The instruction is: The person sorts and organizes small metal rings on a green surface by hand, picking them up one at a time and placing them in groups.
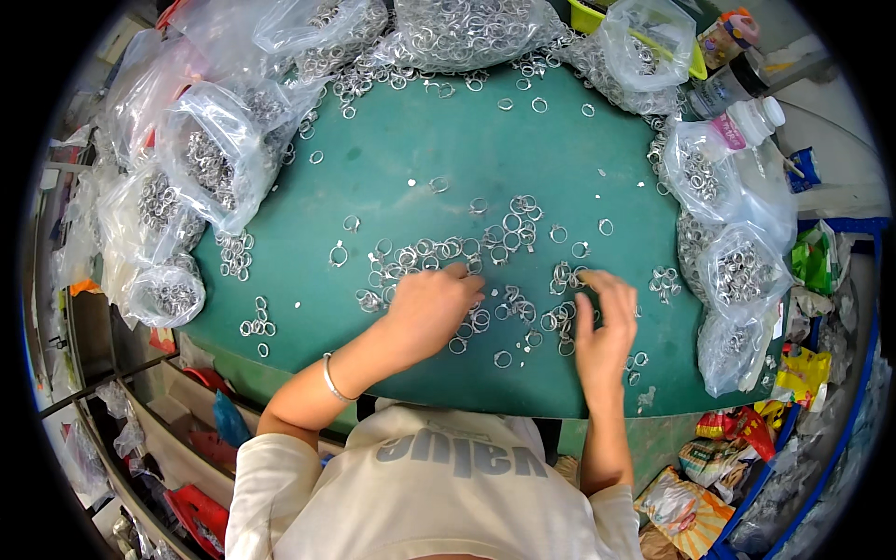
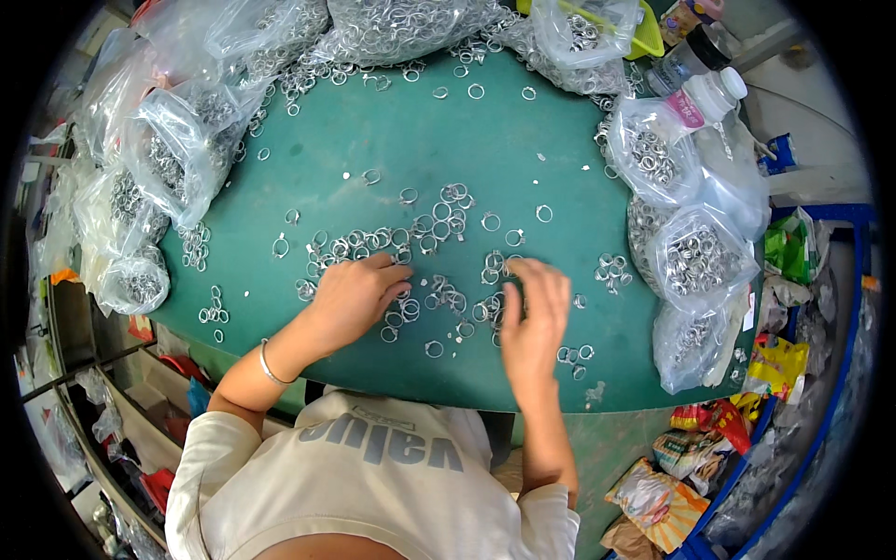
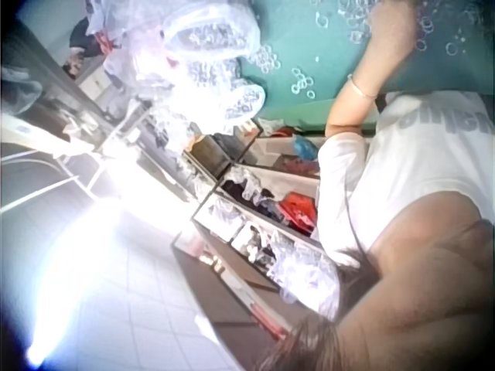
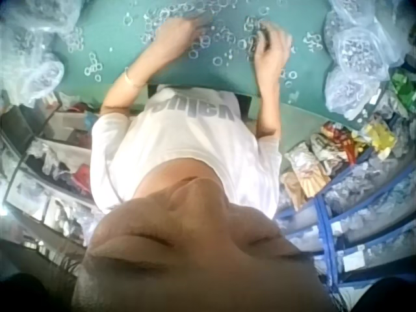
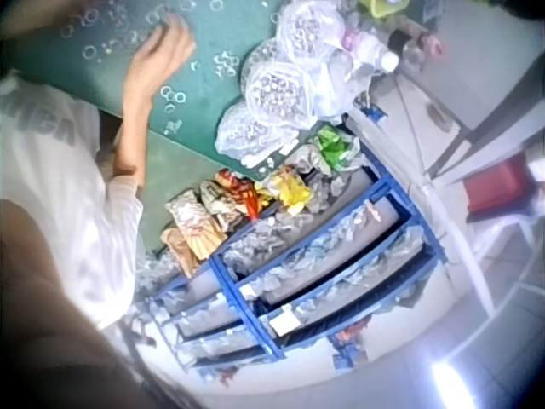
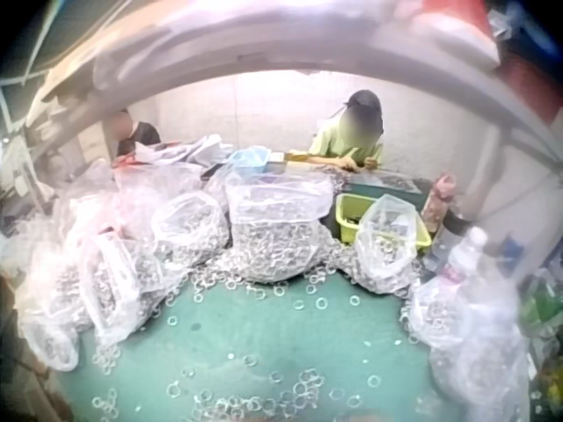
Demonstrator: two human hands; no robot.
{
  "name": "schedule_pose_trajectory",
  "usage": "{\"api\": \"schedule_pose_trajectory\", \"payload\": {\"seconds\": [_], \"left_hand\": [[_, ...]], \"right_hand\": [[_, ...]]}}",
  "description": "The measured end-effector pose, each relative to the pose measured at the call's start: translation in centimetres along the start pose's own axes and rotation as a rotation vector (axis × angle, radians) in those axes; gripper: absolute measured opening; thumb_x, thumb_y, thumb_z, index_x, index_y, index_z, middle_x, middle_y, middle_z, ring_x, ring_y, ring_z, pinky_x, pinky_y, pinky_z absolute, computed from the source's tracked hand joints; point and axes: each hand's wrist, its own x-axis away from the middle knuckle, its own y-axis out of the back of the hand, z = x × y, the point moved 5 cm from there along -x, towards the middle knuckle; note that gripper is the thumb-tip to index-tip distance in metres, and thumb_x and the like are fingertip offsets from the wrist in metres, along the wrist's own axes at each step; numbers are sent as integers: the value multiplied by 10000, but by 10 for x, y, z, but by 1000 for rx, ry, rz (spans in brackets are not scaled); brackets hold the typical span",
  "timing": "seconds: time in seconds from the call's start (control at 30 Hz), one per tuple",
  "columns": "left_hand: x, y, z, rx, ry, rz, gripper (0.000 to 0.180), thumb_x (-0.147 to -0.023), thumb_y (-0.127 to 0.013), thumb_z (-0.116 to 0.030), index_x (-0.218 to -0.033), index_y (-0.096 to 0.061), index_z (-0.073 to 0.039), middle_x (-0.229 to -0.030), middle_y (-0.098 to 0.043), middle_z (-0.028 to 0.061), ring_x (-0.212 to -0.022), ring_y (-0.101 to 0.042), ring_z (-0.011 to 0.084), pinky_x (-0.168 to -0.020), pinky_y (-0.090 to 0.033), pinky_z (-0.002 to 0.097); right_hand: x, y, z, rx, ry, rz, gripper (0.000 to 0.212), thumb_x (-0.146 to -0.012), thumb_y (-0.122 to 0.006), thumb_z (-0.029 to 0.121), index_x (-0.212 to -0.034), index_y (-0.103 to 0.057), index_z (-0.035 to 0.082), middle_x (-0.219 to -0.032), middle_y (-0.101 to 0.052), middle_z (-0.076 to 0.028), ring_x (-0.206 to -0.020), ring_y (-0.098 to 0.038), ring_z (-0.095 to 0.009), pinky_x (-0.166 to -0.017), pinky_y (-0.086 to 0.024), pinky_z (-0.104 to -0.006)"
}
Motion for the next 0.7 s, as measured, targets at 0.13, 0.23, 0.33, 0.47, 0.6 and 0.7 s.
{"api": "schedule_pose_trajectory", "payload": {"seconds": [0.13,0.23,0.33,0.47,0.6,0.7], "left_hand": [[-2,12,2,127,-69,-36,149,-830,-643,-182,-935,-672,-80,-814,-623,80,-642,-611,315,-562,-494,403],[-28,24,-17,78,-38,-116,153,-839,-633,-167,-960,-647,-74,-828,-631,96,-664,-613,334,-556,-485,406],[-50,13,-12,-44,-36,-67,181,-844,-626,-161,-1005,-619,-78,-838,-633,110,-681,-614,342,-555,-479,410],[-44,8,-1,-16,-109,-4,217,-841,-626,-165,-1041,-602,-84,-845,-639,118,-695,-618,341,-570,-483,416],[-65,21,1,65,-78,-119,206,-830,-633,-164,-1021,-618,-88,-849,-647,111,-701,-622,332,-587,-491,417],[-91,23,-2,2,-50,-150,192,-825,-636,-153,-1006,-639,-92,-858,-655,104,-711,-625,325,-598,-494,415]], "right_hand": [[-10,8,-20,105,10,-38,254,-768,-635,-26,-1018,-626,12,-1024,-605,-130,-976,-537,-307,-865,-410,-389],[-37,-5,-15,175,135,-24,258,-755,-657,-4,-1010,-629,22,-1007,-594,-115,-952,-531,-304,-817,-417,-378],[-42,-22,-25,207,78,228,237,-747,-665,-3,-980,-631,25,-989,-589,-113,-946,-534,-296,-802,-419,-363],[-29,-10,-27,-132,50,446,236,-721,-692,3,-948,-633,18,-972,-585,-115,-919,-531,-300,-812,-432,-385],[-60,-13,-15,-65,153,167,304,-729,-693,12,-1022,-610,23,-994,-574,-114,-905,-529,-310,-810,-440,-383],[-67,-37,-18,-7,128,284,237,-732,-670,-5,-946,-573,22,-942,-562,-109,-895,-537,-313,-780,-447,-399]]}}
